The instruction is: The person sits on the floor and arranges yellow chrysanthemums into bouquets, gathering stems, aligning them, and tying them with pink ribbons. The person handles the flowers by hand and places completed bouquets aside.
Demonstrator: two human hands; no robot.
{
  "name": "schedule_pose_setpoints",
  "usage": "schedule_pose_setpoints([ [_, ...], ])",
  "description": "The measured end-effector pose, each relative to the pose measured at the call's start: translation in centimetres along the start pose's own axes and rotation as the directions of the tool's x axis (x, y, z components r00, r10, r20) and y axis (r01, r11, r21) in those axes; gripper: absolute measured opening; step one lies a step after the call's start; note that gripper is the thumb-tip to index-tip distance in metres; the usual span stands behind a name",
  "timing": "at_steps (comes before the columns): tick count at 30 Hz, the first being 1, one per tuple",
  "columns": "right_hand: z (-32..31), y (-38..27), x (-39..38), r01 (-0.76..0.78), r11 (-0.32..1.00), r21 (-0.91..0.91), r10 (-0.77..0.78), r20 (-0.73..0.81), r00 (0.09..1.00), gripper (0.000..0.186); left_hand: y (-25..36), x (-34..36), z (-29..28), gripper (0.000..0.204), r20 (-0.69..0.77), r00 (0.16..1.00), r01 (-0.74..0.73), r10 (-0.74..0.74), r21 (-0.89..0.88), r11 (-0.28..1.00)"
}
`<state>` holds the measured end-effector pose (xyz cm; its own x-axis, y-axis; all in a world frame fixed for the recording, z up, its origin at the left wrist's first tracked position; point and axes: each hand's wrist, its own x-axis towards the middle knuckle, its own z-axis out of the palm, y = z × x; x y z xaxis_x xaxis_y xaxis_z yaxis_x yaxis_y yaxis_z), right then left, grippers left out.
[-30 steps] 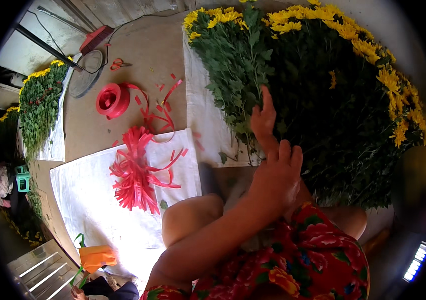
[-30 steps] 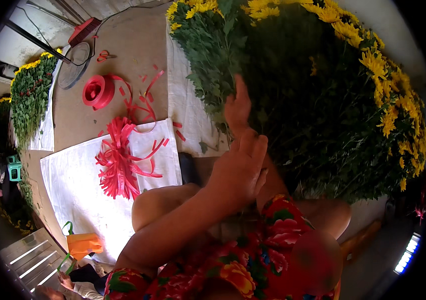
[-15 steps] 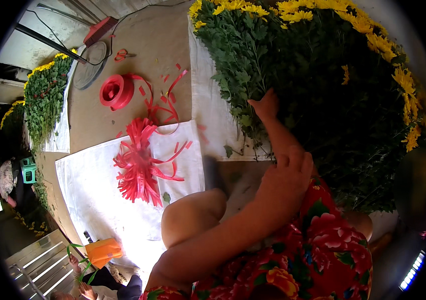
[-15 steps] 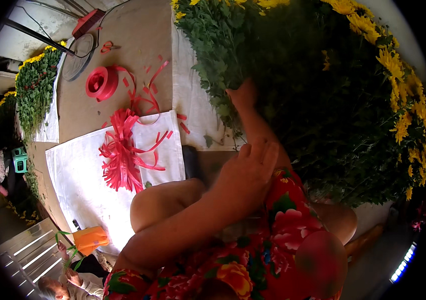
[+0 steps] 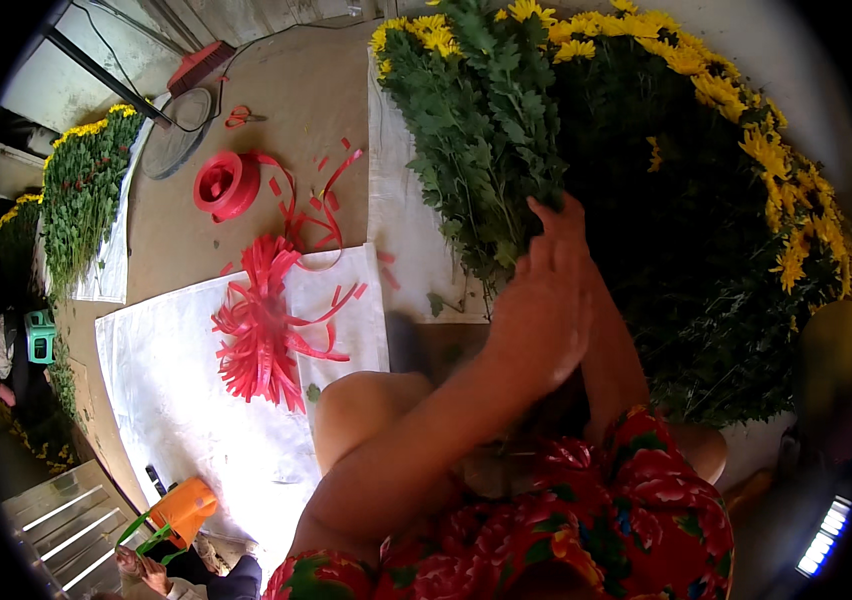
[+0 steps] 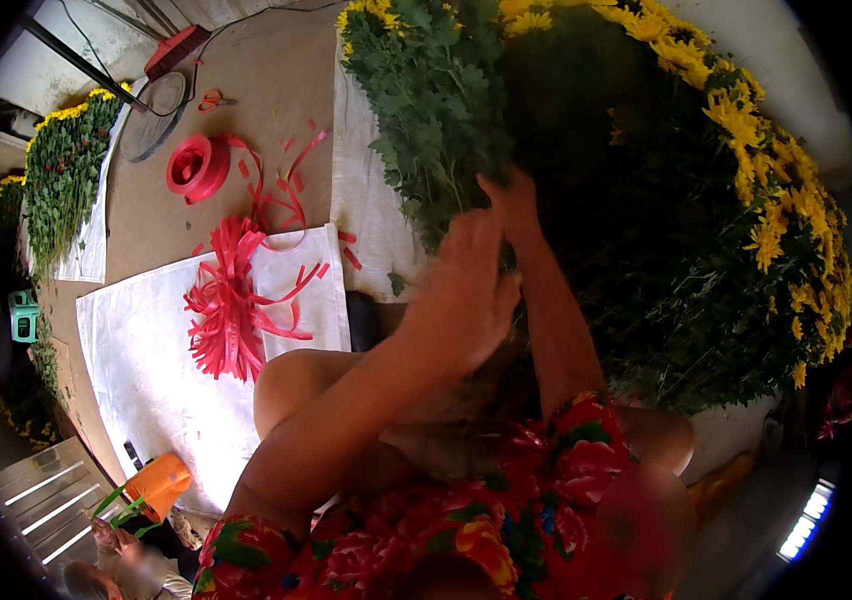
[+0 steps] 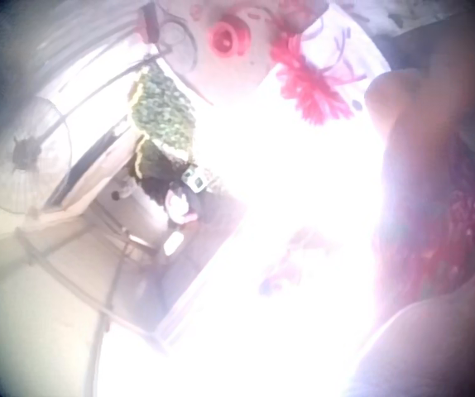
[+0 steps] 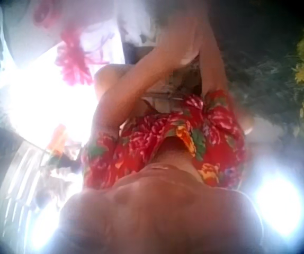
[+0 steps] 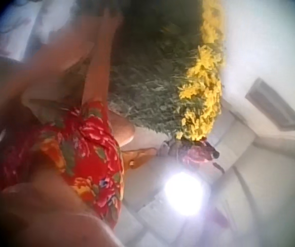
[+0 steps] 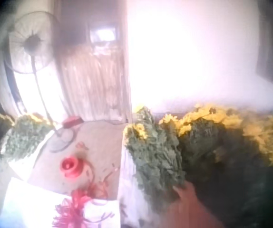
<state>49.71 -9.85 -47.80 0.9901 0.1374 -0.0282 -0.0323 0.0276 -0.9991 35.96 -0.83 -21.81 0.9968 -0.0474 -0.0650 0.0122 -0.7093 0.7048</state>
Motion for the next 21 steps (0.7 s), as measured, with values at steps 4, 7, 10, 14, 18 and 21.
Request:
schedule_pose_setpoints([
  [4,-2.1,-8.6,-3.5,-0.132,0.981,-0.143,0.113,-0.137,0.984,0.036,-1.5,1.8,-1.8,0.065,-0.156,0.973,0.117,-0.170,-0.305,0.945],
  [7,-3.3,-10.9,-5.9,-0.143,0.983,-0.115,0.117,-0.204,0.972,0.037,-3.0,3.0,-1.3,0.078,-0.208,0.951,0.111,-0.229,-0.461,0.880],
  [10,-3.6,-9.0,-7.9,0.068,0.992,-0.104,-0.092,-0.248,0.964,0.038,-4.4,4.5,-0.1,0.099,-0.194,0.967,0.018,-0.168,-0.600,0.800],
  [14,-1.4,-9.9,-11.5,0.062,0.979,-0.196,-0.115,-0.274,0.955,0.041,-1.5,3.4,-0.5,0.100,-0.182,0.983,-0.132,-0.001,-0.721,0.680],
  [18,0.5,-8.9,-13.0,0.100,0.923,-0.372,-0.169,-0.157,0.973,0.045,-0.2,3.3,-2.7,0.075,0.052,0.997,0.024,0.052,-0.899,0.436],
  [21,1.8,-10.1,-14.0,0.175,0.810,-0.560,-0.242,-0.047,0.969,0.058,-0.4,3.2,-3.7,0.055,-0.207,0.974,-0.144,-0.092,-0.880,0.453],
])
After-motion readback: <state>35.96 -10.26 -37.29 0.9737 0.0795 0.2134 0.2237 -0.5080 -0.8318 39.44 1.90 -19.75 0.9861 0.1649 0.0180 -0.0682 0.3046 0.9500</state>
